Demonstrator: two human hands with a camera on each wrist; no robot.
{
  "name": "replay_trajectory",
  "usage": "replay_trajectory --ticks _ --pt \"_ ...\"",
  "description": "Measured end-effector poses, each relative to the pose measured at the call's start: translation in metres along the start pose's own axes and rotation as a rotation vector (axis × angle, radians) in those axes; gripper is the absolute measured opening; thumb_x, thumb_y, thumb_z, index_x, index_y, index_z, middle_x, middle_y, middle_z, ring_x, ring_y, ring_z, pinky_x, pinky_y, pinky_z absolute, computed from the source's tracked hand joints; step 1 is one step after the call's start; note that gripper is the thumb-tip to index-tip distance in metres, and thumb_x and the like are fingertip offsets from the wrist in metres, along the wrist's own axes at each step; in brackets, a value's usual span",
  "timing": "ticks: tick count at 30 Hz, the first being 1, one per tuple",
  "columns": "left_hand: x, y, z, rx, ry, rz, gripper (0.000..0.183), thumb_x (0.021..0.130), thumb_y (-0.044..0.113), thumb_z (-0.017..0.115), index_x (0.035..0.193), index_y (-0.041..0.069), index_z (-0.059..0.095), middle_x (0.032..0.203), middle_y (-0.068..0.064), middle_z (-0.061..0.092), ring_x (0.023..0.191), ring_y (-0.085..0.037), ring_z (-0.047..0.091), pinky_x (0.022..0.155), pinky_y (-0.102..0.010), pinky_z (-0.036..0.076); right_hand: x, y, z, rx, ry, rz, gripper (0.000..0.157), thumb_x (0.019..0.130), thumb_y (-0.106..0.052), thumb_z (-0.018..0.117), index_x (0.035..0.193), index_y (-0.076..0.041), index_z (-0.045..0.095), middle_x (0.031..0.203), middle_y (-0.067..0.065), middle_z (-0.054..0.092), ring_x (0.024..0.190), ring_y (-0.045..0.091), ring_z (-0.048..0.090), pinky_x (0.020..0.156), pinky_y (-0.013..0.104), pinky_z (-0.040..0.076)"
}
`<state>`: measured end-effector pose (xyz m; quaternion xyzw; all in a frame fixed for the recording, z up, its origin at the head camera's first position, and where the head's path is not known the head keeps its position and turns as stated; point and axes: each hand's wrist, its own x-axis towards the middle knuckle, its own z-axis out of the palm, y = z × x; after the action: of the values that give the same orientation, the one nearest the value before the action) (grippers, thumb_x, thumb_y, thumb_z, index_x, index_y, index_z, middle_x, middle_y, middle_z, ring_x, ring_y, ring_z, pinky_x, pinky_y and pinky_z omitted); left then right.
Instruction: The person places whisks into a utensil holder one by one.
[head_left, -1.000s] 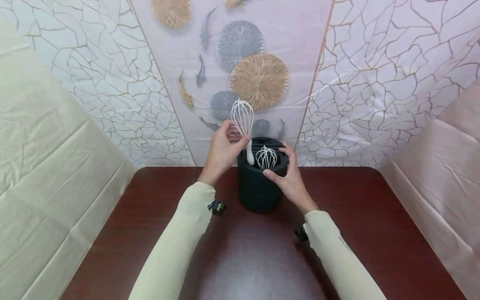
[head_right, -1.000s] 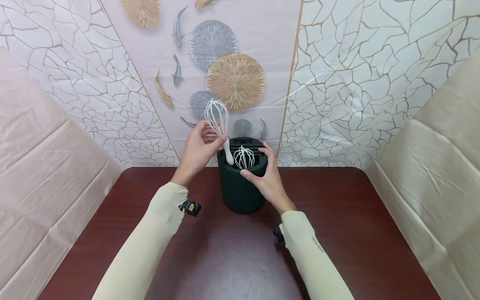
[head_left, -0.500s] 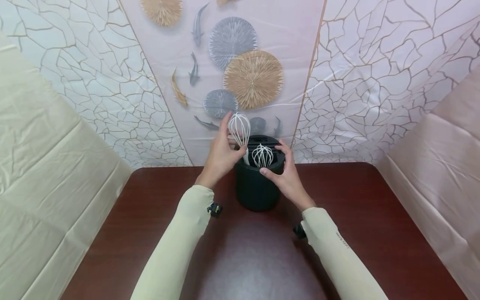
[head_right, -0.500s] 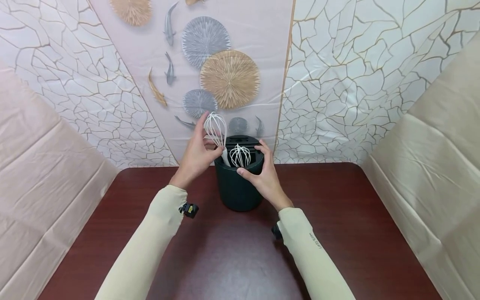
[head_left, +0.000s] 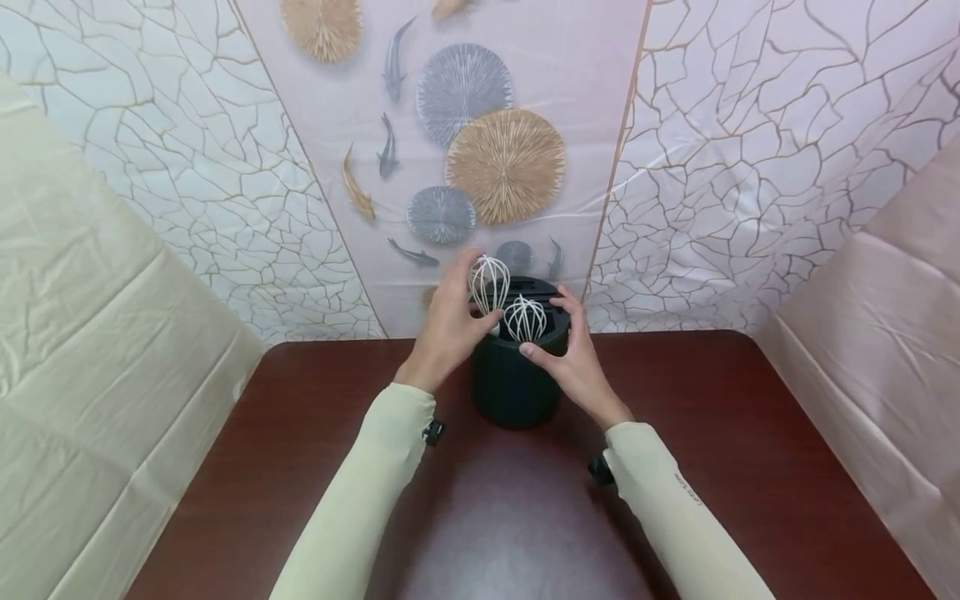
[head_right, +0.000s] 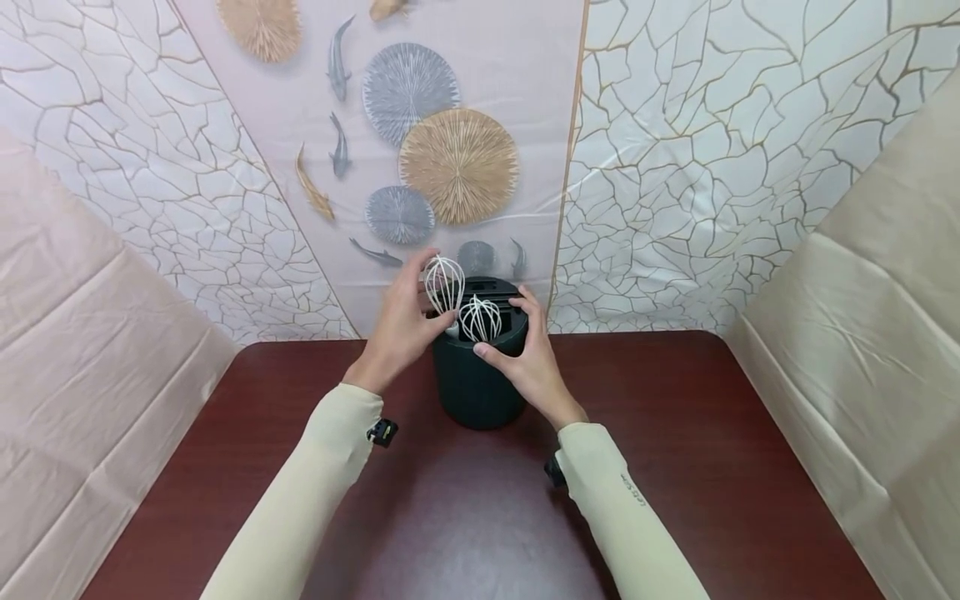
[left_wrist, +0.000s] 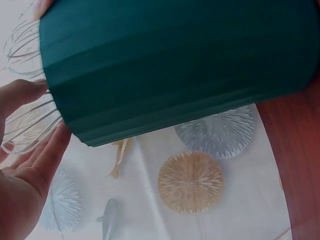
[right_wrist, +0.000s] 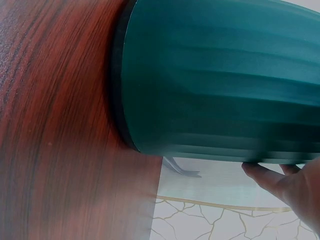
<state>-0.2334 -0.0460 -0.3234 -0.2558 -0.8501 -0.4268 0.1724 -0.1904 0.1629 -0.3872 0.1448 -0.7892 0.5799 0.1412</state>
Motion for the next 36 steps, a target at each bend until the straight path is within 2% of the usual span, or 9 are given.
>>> replay_trajectory --ticks 2,8,16,20,23,29,36 --pt "-0.003 -0.002 0.001 0.018 -0.003 0.023 0.091 0.085 -0.002 0.086 0.161 0.008 0.036 0.157 -0.015 0.045 0.138 -0.031 0.052 0.091 -0.038 0.062 -0.001 0.0 0.0 -0.001 -0.001 0.003 0.08 0.093 -0.016 0.081 0.155 0.0 0.033 0.174 0.013 0.017 0.16 0.033 0.013 0.126 0.065 0.012" --pt "-0.012 -0.008 0.0 0.053 -0.016 0.094 0.092 0.087 0.002 0.087 0.163 0.018 0.039 0.144 -0.016 0.053 0.128 -0.033 0.06 0.093 -0.036 0.061 -0.002 0.0 0.001 -0.007 -0.004 0.005 0.08 0.093 -0.017 0.081 0.155 -0.002 0.033 0.174 0.013 0.017 0.161 0.033 0.013 0.126 0.066 0.012" --pt "-0.019 -0.012 -0.005 0.079 -0.099 0.124 0.087 0.094 0.011 0.082 0.166 0.019 0.034 0.16 -0.009 0.046 0.141 -0.025 0.052 0.103 -0.037 0.056 -0.002 -0.001 0.002 -0.015 -0.019 0.009 0.082 0.094 -0.022 0.081 0.156 -0.002 0.032 0.175 0.013 0.015 0.161 0.033 0.012 0.125 0.068 0.012" --pt "-0.019 -0.012 -0.007 0.097 -0.124 0.175 0.078 0.098 0.016 0.078 0.165 0.021 0.037 0.156 -0.008 0.05 0.139 -0.024 0.053 0.111 -0.041 0.05 -0.001 -0.001 0.001 -0.009 -0.008 0.003 0.081 0.093 -0.021 0.08 0.156 -0.002 0.032 0.175 0.012 0.016 0.16 0.033 0.013 0.126 0.067 0.013" --pt "-0.02 -0.013 -0.006 0.09 -0.119 0.198 0.073 0.098 0.018 0.079 0.161 0.019 0.044 0.152 -0.009 0.053 0.136 -0.023 0.055 0.111 -0.041 0.05 0.0 -0.001 0.001 -0.006 -0.002 -0.008 0.081 0.093 -0.019 0.08 0.155 -0.001 0.032 0.175 0.013 0.016 0.16 0.034 0.014 0.126 0.066 0.014" --pt "-0.024 -0.016 -0.003 0.084 -0.112 0.213 0.064 0.095 0.019 0.082 0.153 0.016 0.055 0.148 -0.007 0.058 0.138 -0.021 0.054 0.115 -0.039 0.046 0.0 -0.001 0.0 -0.007 -0.021 -0.001 0.082 0.094 -0.021 0.08 0.157 -0.002 0.031 0.175 0.012 0.014 0.161 0.033 0.011 0.126 0.067 0.013" --pt "-0.024 -0.013 0.0 0.108 -0.14 0.215 0.061 0.097 0.023 0.08 0.152 0.018 0.056 0.146 -0.006 0.06 0.138 -0.021 0.055 0.117 -0.04 0.044 0.0 0.003 -0.001 0.012 -0.025 0.003 0.082 0.094 -0.021 0.081 0.156 -0.002 0.031 0.175 0.012 0.014 0.161 0.032 0.012 0.126 0.065 0.016"
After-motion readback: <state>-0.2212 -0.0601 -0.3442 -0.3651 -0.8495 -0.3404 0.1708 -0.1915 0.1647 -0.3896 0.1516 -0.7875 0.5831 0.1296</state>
